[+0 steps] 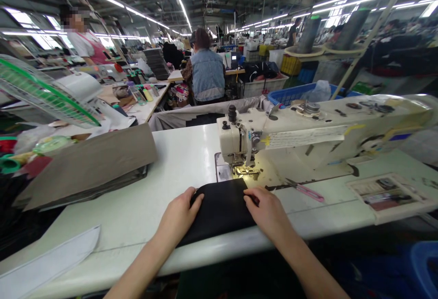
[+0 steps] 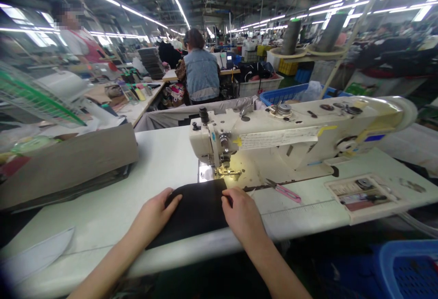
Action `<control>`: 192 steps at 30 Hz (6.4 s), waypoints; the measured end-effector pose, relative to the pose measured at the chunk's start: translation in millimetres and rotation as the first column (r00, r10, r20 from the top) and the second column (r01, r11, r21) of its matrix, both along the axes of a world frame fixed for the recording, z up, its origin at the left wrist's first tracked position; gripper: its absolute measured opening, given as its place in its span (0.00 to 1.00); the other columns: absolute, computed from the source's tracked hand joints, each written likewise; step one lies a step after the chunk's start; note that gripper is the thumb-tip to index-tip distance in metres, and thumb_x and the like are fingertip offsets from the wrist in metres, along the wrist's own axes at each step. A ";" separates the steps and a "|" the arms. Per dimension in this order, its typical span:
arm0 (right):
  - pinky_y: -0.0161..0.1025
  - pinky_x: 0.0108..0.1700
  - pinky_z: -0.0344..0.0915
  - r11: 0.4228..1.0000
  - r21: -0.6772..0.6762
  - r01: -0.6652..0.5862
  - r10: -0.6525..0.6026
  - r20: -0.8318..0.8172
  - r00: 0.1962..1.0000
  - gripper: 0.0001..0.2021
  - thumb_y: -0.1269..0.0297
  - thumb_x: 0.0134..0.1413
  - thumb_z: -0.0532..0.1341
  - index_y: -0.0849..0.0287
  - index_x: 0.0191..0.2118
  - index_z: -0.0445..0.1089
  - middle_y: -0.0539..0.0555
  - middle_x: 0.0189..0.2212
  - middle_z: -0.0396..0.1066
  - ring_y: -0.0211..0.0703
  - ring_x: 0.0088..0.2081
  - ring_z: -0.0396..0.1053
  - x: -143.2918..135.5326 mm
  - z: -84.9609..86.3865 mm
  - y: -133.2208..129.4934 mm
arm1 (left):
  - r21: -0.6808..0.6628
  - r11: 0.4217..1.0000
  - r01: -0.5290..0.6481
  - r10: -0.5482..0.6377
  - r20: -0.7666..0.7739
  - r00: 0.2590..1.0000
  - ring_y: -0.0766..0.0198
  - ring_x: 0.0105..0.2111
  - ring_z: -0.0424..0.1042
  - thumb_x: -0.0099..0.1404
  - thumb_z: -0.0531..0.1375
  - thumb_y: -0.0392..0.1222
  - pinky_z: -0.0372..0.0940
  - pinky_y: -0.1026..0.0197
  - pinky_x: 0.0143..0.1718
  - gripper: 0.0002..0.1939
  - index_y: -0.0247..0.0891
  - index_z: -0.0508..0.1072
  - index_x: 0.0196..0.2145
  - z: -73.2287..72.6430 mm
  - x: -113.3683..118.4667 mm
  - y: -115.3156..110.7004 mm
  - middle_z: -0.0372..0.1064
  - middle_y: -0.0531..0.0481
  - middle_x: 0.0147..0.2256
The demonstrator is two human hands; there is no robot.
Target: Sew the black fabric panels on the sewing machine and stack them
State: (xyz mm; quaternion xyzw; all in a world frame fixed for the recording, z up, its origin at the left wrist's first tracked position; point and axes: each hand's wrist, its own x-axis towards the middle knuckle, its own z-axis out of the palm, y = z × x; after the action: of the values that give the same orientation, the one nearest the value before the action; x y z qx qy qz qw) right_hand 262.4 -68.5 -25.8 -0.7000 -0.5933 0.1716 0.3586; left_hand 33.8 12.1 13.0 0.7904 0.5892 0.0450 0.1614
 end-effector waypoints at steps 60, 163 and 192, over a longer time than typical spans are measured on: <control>0.53 0.59 0.69 0.919 0.226 -0.322 0.188 0.465 0.865 0.17 0.69 0.66 0.54 0.62 0.57 0.69 0.62 0.56 0.71 0.53 0.57 0.68 1.6 -29.8 -20.2 | 0.332 0.869 0.367 -0.350 -0.112 0.930 0.43 0.69 0.49 0.74 0.53 0.50 0.50 0.35 0.66 0.29 0.37 0.58 0.67 -43.9 7.3 -41.9 0.49 0.38 0.69; 0.53 0.53 0.68 0.942 0.286 -0.176 0.074 0.335 0.939 0.10 0.64 0.67 0.57 0.59 0.48 0.72 0.58 0.45 0.73 0.52 0.48 0.69 16.3 -26.8 -2.3 | 0.354 0.921 0.166 -0.232 0.154 0.960 0.51 0.43 0.76 0.69 0.54 0.38 0.71 0.51 0.47 0.12 0.37 0.75 0.44 -9.2 10.1 64.2 0.77 0.41 0.41; 0.52 0.64 0.62 0.876 0.223 -0.428 0.342 0.339 0.876 0.27 0.62 0.67 0.55 0.71 0.66 0.57 0.67 0.66 0.58 0.54 0.67 0.57 -65.8 -1.7 15.7 | 0.364 0.822 0.439 -0.379 -0.226 0.897 0.47 0.69 0.49 0.75 0.46 0.45 0.50 0.41 0.66 0.28 0.32 0.57 0.68 -57.3 8.4 6.3 0.50 0.36 0.69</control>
State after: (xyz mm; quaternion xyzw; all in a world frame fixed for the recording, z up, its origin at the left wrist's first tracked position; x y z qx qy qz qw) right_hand 196.7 -52.8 -27.5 -0.5233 -0.7864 0.0467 0.3249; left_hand 42.2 18.4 -44.3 0.9156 0.3931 0.0735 -0.0427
